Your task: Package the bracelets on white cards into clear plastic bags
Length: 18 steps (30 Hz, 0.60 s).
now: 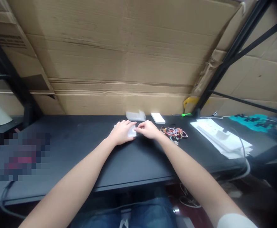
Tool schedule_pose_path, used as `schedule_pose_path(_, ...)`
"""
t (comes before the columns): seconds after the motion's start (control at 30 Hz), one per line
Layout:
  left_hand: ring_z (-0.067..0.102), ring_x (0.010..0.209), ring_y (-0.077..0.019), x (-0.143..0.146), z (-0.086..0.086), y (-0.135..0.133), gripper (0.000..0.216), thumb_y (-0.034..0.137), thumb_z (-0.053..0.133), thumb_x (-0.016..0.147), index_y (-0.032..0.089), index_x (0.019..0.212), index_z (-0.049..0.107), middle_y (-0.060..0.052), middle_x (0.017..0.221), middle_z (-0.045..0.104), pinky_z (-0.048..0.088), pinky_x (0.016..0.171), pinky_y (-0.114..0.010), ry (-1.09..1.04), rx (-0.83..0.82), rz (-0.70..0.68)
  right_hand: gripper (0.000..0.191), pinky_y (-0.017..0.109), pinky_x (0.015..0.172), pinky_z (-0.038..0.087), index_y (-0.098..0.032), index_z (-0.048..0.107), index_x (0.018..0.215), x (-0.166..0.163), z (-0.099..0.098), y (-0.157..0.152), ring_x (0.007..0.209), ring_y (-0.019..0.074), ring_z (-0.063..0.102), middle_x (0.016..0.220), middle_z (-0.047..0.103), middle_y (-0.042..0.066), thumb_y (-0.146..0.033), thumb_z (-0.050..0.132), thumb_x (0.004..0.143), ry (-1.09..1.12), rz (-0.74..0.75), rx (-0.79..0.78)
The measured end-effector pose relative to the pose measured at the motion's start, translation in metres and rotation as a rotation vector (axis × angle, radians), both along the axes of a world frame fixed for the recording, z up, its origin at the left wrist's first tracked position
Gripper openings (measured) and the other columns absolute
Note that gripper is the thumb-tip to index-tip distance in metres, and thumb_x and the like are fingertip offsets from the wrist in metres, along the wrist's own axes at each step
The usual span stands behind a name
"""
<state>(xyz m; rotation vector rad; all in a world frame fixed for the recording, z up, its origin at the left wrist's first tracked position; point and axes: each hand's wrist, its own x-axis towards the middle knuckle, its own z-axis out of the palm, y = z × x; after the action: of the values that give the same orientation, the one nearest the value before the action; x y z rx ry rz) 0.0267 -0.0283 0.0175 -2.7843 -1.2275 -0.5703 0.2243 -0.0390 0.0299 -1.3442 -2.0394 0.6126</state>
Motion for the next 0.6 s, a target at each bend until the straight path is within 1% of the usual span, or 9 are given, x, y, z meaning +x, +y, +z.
schedule_pose_path(0.1, 0.049, 0.108, -0.029, -0.001, 0.0, 0.0, 0.068, 0.046, 0.064, 0.073, 0.026, 0.134, 0.042, -0.008, 0.123, 0.054, 0.038, 0.09, -0.04, -0.005, 0.019, 0.01, 0.025, 0.023, 0.053, 0.036, -0.015, 0.068, 0.067, -0.003, 0.001, -0.001, 0.051, 0.0106, 0.046, 0.054, 0.056, -0.001, -0.038, 0.061, 0.072, 0.085, 0.044, -0.088)
schedule_pose_path(0.17, 0.05, 0.107, -0.029, -0.002, 0.0, 0.001, 0.069, 0.046, 0.065, 0.072, 0.027, 0.135, 0.043, -0.008, 0.122, 0.054, 0.038, 0.089, -0.04, -0.012, 0.034, 0.011, 0.028, 0.023, 0.05, 0.035, -0.014, 0.068, 0.072, 0.001, 0.005, -0.001, 0.047, 0.0099, 0.043, 0.049, 0.05, -0.003, -0.04, 0.058, 0.074, 0.169, 0.085, -0.189)
schedule_pose_path(0.23, 0.05, 0.107, -0.0291, -0.002, 0.001, 0.001, 0.071, 0.046, 0.067, 0.071, 0.028, 0.135, 0.043, -0.007, 0.122, 0.055, 0.038, 0.09, -0.041, -0.015, 0.041, 0.004, 0.031, 0.023, 0.048, 0.035, -0.015, 0.068, 0.077, 0.014, 0.014, -0.001, 0.047, 0.0104, 0.045, 0.051, 0.052, -0.002, -0.044, 0.055, 0.077, 0.175, 0.084, -0.228)
schedule_pose_path(0.33, 0.051, 0.107, -0.0297, -0.003, 0.002, 0.001, 0.072, 0.048, 0.068, 0.07, 0.028, 0.135, 0.043, -0.008, 0.122, 0.055, 0.039, 0.089, -0.041, -0.028, 0.049, -0.004, 0.03, 0.023, 0.054, 0.04, -0.018, 0.07, 0.08, 0.055, 0.031, -0.002, 0.058, 0.0132, 0.055, 0.067, 0.065, 0.003, -0.046, 0.058, 0.076, -0.044, -0.044, -0.15)
schedule_pose_path(0.37, 0.051, 0.106, -0.0299, -0.003, 0.002, 0.0, 0.072, 0.047, 0.068, 0.07, 0.028, 0.134, 0.043, -0.008, 0.121, 0.056, 0.039, 0.088, -0.041, -0.031, 0.051, -0.006, 0.028, 0.024, 0.056, 0.041, -0.018, 0.07, 0.078, 0.073, 0.034, -0.002, 0.061, 0.0144, 0.058, 0.071, 0.067, 0.003, -0.045, 0.063, 0.072, -0.141, -0.148, -0.095)
schedule_pose_path(0.4, 0.051, 0.106, -0.03, -0.003, 0.002, 0.0, 0.071, 0.047, 0.067, 0.07, 0.027, 0.134, 0.044, -0.008, 0.121, 0.056, 0.039, 0.088, -0.041, -0.033, 0.051, -0.009, 0.025, 0.024, 0.057, 0.042, -0.018, 0.071, 0.075, 0.091, 0.036, -0.002, 0.062, 0.0153, 0.059, 0.072, 0.068, 0.004, -0.041, 0.068, 0.068, -0.238, -0.23, -0.095)
schedule_pose_path(0.43, 0.052, 0.105, -0.0301, -0.002, 0.001, 0.0, 0.071, 0.047, 0.067, 0.07, 0.027, 0.134, 0.044, -0.009, 0.121, 0.056, 0.04, 0.087, -0.041, -0.033, 0.048, -0.013, 0.022, 0.024, 0.057, 0.042, -0.018, 0.071, 0.075, 0.108, 0.037, -0.001, 0.062, 0.0154, 0.06, 0.072, 0.068, 0.004, -0.037, 0.071, 0.064, -0.314, -0.274, -0.147)
schedule_pose_path(0.5, 0.052, 0.105, -0.0301, -0.001, 0.001, 0.0, 0.07, 0.047, 0.067, 0.07, 0.027, 0.133, 0.045, -0.009, 0.121, 0.056, 0.04, 0.086, -0.04, -0.029, 0.036, -0.024, 0.023, 0.024, 0.051, 0.042, -0.018, 0.072, 0.078, 0.136, 0.032, 0.001, 0.057, 0.015, 0.059, 0.071, 0.069, 0.004, -0.031, 0.073, 0.06, -0.376, -0.332, -0.329)
schedule_pose_path(0.6, 0.051, 0.106, -0.03, 0.0, 0.001, 0.0, 0.069, 0.047, 0.067, 0.07, 0.027, 0.133, 0.046, -0.008, 0.121, 0.056, 0.04, 0.087, -0.041, -0.029, 0.023, -0.021, 0.028, 0.023, 0.046, 0.041, -0.016, 0.072, 0.082, 0.153, 0.02, 0.006, 0.052, 0.0144, 0.058, 0.067, 0.068, 0.005, -0.024, 0.075, 0.055, -0.357, -0.373, -0.469)
